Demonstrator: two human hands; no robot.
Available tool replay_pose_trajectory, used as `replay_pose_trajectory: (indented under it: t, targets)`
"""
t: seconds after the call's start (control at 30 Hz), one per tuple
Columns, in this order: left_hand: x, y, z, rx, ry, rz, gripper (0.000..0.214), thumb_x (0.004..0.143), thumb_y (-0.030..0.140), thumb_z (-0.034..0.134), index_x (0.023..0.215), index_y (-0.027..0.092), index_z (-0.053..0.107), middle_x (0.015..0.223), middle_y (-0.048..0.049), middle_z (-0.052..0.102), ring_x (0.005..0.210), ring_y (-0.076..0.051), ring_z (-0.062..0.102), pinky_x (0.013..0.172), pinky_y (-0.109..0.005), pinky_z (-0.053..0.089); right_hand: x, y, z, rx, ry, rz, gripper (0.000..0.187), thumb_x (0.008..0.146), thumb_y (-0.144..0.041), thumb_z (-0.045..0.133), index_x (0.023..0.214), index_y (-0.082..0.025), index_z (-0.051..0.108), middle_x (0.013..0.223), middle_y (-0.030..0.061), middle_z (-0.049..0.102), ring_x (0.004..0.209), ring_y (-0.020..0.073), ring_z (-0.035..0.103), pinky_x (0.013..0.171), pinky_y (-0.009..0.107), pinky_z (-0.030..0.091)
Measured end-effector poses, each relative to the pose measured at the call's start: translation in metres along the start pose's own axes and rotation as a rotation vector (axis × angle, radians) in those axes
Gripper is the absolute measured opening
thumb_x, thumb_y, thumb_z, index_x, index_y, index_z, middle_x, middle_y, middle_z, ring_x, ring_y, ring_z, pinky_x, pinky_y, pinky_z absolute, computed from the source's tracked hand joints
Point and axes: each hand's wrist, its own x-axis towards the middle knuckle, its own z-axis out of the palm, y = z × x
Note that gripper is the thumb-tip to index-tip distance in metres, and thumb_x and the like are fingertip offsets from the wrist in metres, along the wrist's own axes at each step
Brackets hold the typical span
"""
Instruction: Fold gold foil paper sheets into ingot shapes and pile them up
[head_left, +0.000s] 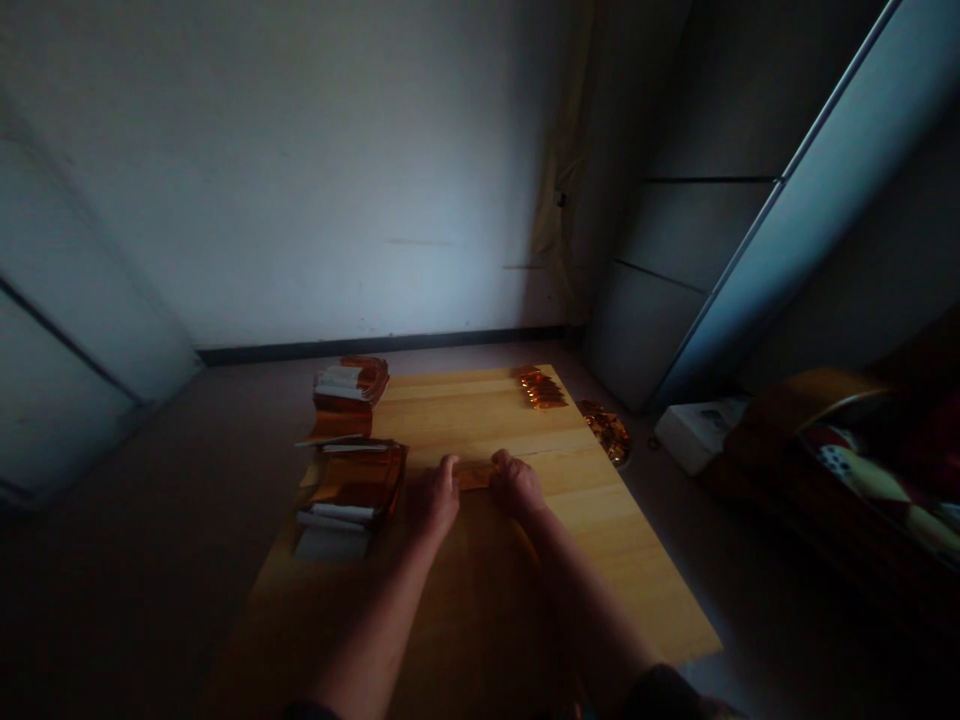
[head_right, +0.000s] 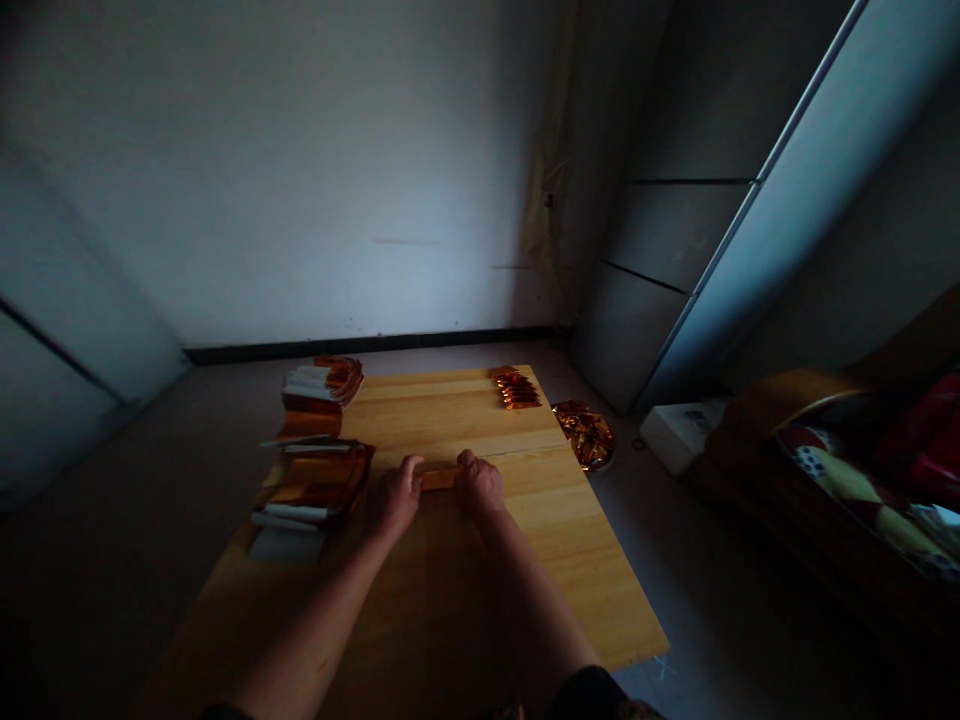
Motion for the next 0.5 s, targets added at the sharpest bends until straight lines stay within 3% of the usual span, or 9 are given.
replay_pose_trajectory:
  t: [0.5]
  targets:
    - [-0.003, 0.01, -0.007, 0.119, -0.009, 0.033, 0.034, 0.09, 0.017, 0.031, 0.112, 0.019, 0.057, 0.089, -0.0087, 0.07, 0.085, -0.021, 0.063, 0.079, -0.034, 0.037, 0.002, -0.003, 0.007, -0.077, 0.034, -0.009, 0.022, 0.086, -0.013, 0.041, 0.1, -0.02, 0.057, 0.09, 0.0063, 0.069, 0.082, 0.0166, 0.063, 0.066, 0.024, 0.036]
